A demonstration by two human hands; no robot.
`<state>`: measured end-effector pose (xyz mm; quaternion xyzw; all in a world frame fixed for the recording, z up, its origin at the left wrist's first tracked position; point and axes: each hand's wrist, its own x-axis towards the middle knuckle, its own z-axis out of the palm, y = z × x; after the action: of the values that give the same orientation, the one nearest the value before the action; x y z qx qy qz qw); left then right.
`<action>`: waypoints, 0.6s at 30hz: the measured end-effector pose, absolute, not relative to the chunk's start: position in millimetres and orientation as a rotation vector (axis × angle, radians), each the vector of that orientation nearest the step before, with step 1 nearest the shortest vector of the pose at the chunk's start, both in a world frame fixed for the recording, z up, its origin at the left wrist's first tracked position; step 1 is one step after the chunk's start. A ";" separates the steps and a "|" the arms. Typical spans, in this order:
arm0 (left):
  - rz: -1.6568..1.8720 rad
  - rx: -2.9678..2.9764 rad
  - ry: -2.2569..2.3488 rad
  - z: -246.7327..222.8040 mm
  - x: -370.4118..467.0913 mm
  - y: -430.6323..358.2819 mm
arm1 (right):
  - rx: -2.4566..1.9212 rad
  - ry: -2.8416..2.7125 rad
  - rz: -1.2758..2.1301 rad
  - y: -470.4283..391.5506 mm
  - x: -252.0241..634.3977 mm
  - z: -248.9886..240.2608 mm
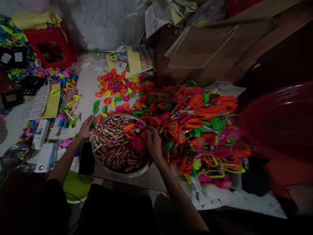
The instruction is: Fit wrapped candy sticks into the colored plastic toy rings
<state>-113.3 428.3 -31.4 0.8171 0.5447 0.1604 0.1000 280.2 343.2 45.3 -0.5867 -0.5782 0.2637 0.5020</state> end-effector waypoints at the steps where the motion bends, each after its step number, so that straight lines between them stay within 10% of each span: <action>1: 0.458 2.450 1.569 -32.3 -113.5 429.9 | -1.427 -1.358 0.605 342.1 281.2 44.9; 18: 0.494 2.383 1.632 -17.3 -88.6 442.2 | -1.489 -1.266 0.643 340.2 284.7 37.2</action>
<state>-88.6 442.2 -17.3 0.8087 0.5538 0.1676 0.1058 284.7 340.2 37.2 -0.6201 -0.5269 0.2677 0.5159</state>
